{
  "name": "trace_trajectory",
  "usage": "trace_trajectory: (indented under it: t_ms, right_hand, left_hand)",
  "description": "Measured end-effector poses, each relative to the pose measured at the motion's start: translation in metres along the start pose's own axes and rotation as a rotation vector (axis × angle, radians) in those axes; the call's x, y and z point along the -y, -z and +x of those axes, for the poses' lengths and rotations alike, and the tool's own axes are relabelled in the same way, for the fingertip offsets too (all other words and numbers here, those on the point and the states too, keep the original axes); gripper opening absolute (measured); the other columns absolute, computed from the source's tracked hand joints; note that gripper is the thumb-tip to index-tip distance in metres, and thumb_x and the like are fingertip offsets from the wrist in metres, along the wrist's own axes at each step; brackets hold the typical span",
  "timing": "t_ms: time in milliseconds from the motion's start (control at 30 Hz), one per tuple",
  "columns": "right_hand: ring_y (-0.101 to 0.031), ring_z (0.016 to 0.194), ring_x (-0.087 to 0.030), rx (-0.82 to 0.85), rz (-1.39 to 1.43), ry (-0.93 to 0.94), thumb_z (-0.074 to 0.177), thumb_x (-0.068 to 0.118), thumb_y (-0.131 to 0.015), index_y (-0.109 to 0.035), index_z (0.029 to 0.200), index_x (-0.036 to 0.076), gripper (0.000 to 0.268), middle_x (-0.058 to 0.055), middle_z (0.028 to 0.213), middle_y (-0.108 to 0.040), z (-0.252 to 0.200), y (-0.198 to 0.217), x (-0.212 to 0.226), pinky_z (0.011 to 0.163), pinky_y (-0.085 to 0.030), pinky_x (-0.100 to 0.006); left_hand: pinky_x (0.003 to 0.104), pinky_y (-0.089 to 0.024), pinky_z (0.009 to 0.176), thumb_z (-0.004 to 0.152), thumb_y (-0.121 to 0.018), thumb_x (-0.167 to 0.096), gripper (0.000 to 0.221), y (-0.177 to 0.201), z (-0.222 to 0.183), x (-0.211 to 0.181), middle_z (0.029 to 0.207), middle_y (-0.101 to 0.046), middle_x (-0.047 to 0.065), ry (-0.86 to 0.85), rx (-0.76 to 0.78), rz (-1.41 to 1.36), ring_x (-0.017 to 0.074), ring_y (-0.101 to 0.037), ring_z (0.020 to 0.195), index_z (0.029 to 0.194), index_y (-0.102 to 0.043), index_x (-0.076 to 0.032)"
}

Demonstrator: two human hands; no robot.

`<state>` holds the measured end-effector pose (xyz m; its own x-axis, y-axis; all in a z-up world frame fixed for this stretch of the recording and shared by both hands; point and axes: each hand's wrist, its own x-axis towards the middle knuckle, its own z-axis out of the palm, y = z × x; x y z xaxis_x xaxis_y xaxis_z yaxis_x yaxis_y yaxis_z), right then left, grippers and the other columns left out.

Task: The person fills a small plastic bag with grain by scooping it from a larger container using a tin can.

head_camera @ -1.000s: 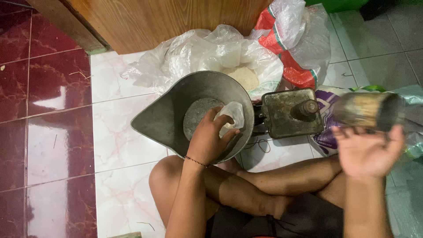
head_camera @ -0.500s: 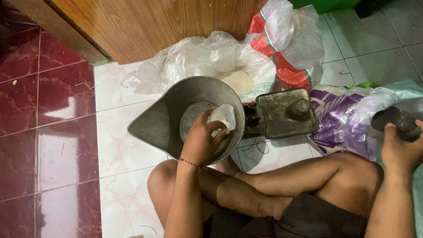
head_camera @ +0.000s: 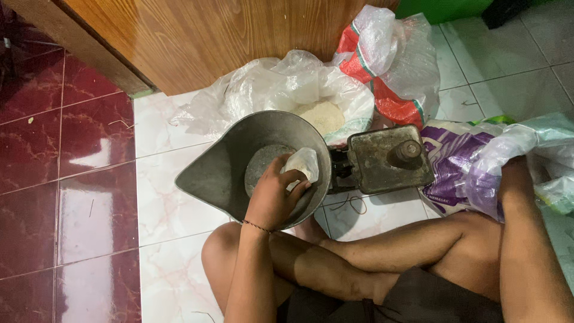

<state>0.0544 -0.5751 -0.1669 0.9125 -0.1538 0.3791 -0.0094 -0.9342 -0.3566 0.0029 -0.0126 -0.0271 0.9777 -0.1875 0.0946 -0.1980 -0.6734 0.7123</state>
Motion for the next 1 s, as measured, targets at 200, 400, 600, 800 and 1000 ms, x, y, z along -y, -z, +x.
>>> trace_trajectory:
  t_ms: [200,400,600,800,1000]
  right_hand:
    - [-0.054,0.093,-0.03,0.059,0.179,-0.193,0.084,0.006,-0.068,-0.064,0.117,0.0,0.034,-0.018,0.102,-0.062,0.006,-0.003,-0.001,0.076,-0.042,-0.042]
    - [-0.055,0.088,-0.021,0.123,0.362,-0.387,0.088,0.01,-0.066,-0.064,0.114,0.004,0.027,-0.01,0.1,-0.063,0.003,-0.001,-0.002,0.069,-0.043,-0.038]
    - [-0.063,0.086,-0.01,0.067,0.625,-0.735,0.095,0.032,-0.07,-0.06,0.115,0.017,0.027,-0.001,0.099,-0.063,-0.001,0.047,0.076,0.061,-0.059,-0.029]
    - [-0.054,0.116,-0.029,-0.067,0.691,-0.572,0.104,0.016,-0.059,-0.034,0.13,0.012,0.036,-0.02,0.134,-0.047,-0.025,0.053,0.044,0.072,-0.057,-0.05]
    - [-0.065,0.103,0.002,-0.167,0.775,-0.907,0.093,0.07,-0.042,-0.058,0.127,0.039,0.048,0.018,0.124,-0.064,-0.069,0.014,-0.102,0.066,-0.053,-0.007]
  left_hand:
    - [0.054,-0.05,0.087,0.085,-0.069,-0.028,0.013,0.003,-0.001,-0.002,0.124,-0.053,0.021,-0.003,-0.008,-0.012,0.0482,-0.058,0.108,0.085,-0.07,-0.015]
    - [0.045,-0.045,0.092,0.086,-0.068,-0.028,0.016,-0.006,-0.002,0.01,0.13,-0.052,0.018,-0.054,-0.018,0.034,0.0376,-0.055,0.112,0.086,-0.071,-0.013]
    - [0.046,-0.046,0.09,0.084,-0.07,-0.027,0.013,-0.008,-0.004,0.013,0.128,-0.053,0.017,-0.055,-0.037,0.014,0.038,-0.056,0.11,0.088,-0.072,-0.014]
    - [0.046,-0.046,0.089,0.085,-0.069,-0.029,0.015,-0.006,-0.003,0.014,0.128,-0.053,0.019,-0.071,-0.03,0.021,0.039,-0.057,0.109,0.086,-0.073,-0.014]
    - [0.047,-0.046,0.089,0.087,-0.065,-0.029,0.019,-0.006,-0.005,0.013,0.128,-0.053,0.018,-0.092,-0.05,0.029,0.0382,-0.057,0.109,0.094,-0.075,-0.015]
